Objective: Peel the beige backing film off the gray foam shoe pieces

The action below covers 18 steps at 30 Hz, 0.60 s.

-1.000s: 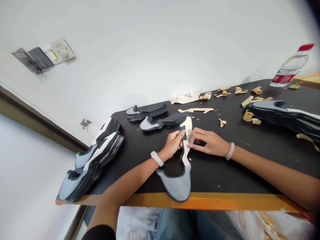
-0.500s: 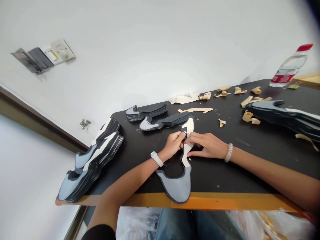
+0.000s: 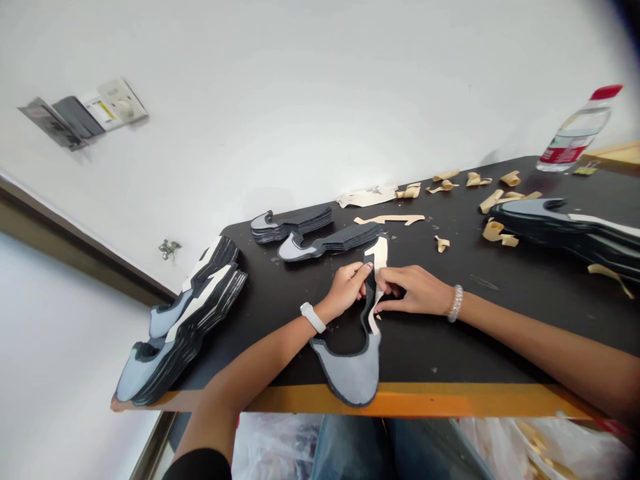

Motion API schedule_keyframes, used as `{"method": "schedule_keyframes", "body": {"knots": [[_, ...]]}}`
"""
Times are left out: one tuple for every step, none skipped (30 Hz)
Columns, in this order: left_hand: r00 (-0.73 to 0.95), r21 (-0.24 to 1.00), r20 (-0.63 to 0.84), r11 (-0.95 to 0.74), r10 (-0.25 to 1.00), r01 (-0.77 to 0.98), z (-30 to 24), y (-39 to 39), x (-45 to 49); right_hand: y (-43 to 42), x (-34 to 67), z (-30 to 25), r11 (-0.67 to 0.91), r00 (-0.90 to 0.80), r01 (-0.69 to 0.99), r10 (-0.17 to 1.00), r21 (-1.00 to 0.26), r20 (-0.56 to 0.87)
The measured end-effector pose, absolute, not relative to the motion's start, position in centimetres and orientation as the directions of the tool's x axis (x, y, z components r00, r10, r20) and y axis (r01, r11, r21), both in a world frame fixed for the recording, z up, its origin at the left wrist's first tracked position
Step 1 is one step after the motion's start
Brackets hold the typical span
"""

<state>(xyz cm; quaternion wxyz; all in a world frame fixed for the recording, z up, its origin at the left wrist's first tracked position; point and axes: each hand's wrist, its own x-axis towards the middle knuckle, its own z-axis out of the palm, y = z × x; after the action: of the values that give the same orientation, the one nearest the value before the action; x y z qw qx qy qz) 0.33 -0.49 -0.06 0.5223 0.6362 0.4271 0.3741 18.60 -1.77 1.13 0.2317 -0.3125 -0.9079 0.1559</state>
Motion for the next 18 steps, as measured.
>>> {"method": "schedule_keyframes", "body": {"knots": [[0.354, 0.985, 0.037, -0.095, 0.934, 0.147, -0.1, -0.4, 0.3, -1.8, 18.6, 1.2, 0.737, -0.687, 0.482, 0.654, -0.474, 0.318], [0.353, 0.984, 0.045, -0.101, 0.935, 0.143, -0.2, -0.4, 0.4, -1.7, 18.6, 1.1, 0.718, -0.677, 0.462, 0.665, -0.520, 0.317], [0.348, 0.984, 0.052, -0.108, 0.936, 0.142, -0.2, -0.4, 0.4, -1.7, 18.7, 1.1, 0.701, -0.666, 0.437, 0.673, -0.563, 0.321], [0.345, 0.983, 0.057, -0.114, 0.937, 0.145, -0.3, -0.3, 0.4, -1.6, 18.7, 1.0, 0.689, -0.656, 0.411, 0.678, -0.597, 0.331], [0.344, 0.982, 0.060, -0.117, 0.937, 0.149, -0.4, -0.3, 0.4, -1.6, 18.7, 0.9, 0.681, -0.648, 0.388, 0.681, -0.621, 0.342], [0.343, 0.981, 0.061, -0.119, 0.937, 0.151, -0.4, -0.2, 0.4, -1.5, 18.7, 0.7, 0.677, -0.641, 0.377, 0.683, -0.632, 0.350], [0.344, 0.981, 0.062, -0.120, 0.937, 0.150, -0.5, -0.2, 0.4, -1.5, 18.7, 0.6, 0.674, -0.635, 0.381, 0.688, -0.633, 0.351], [0.344, 0.981, 0.065, -0.122, 0.937, 0.148, -0.5, -0.2, 0.4, -1.4, 18.7, 0.4, 0.671, -0.630, 0.395, 0.695, -0.628, 0.346], [0.344, 0.981, 0.070, -0.128, 0.936, 0.148, -0.6, -0.1, 0.4, -1.4, 18.8, 0.3, 0.667, -0.625, 0.413, 0.703, -0.620, 0.339], [0.345, 0.980, 0.075, -0.134, 0.936, 0.150, -0.6, -0.1, 0.4, -1.4, 18.8, 0.2, 0.661, -0.619, 0.430, 0.712, -0.615, 0.332], [0.344, 0.978, 0.080, -0.141, 0.935, 0.156, -0.6, -0.1, 0.4, -1.4, 18.8, 0.1, 0.654, -0.611, 0.444, 0.721, -0.613, 0.327], [0.346, 0.975, 0.083, -0.148, 0.935, 0.165, -0.6, -0.1, 0.4, -1.4, 18.8, 0.0, 0.647, -0.602, 0.452, 0.729, -0.614, 0.326], [0.347, 0.973, 0.085, -0.153, 0.934, 0.174, -0.6, -0.2, 0.4, -1.4, 18.8, 0.0, 0.642, -0.592, 0.455, 0.736, -0.618, 0.328], [0.348, 0.970, 0.087, -0.158, 0.934, 0.182, -0.6, -0.2, 0.3, -1.4, 18.7, 0.0, 0.638, -0.585, 0.455, 0.740, -0.621, 0.331], [0.349, 0.968, 0.091, -0.165, 0.933, 0.188, -0.6, -0.2, 0.3, -1.4, 18.7, 0.0, 0.636, -0.580, 0.455, 0.743, -0.623, 0.335], [0.351, 0.966, 0.097, -0.173, 0.931, 0.191, -0.6, -0.2, 0.3, -1.4, 18.7, 0.0, 0.637, -0.577, 0.455, 0.743, -0.622, 0.338], [0.353, 0.965, 0.105, -0.181, 0.930, 0.192, -0.6, -0.2, 0.3, -1.4, 18.7, -0.1, 0.638, -0.576, 0.458, 0.743, -0.619, 0.341], [0.354, 0.963, 0.111, -0.189, 0.928, 0.192, -0.6, -0.2, 0.3, -1.4, 18.6, -0.1, 0.640, -0.572, 0.463, 0.745, -0.613, 0.344]]}}
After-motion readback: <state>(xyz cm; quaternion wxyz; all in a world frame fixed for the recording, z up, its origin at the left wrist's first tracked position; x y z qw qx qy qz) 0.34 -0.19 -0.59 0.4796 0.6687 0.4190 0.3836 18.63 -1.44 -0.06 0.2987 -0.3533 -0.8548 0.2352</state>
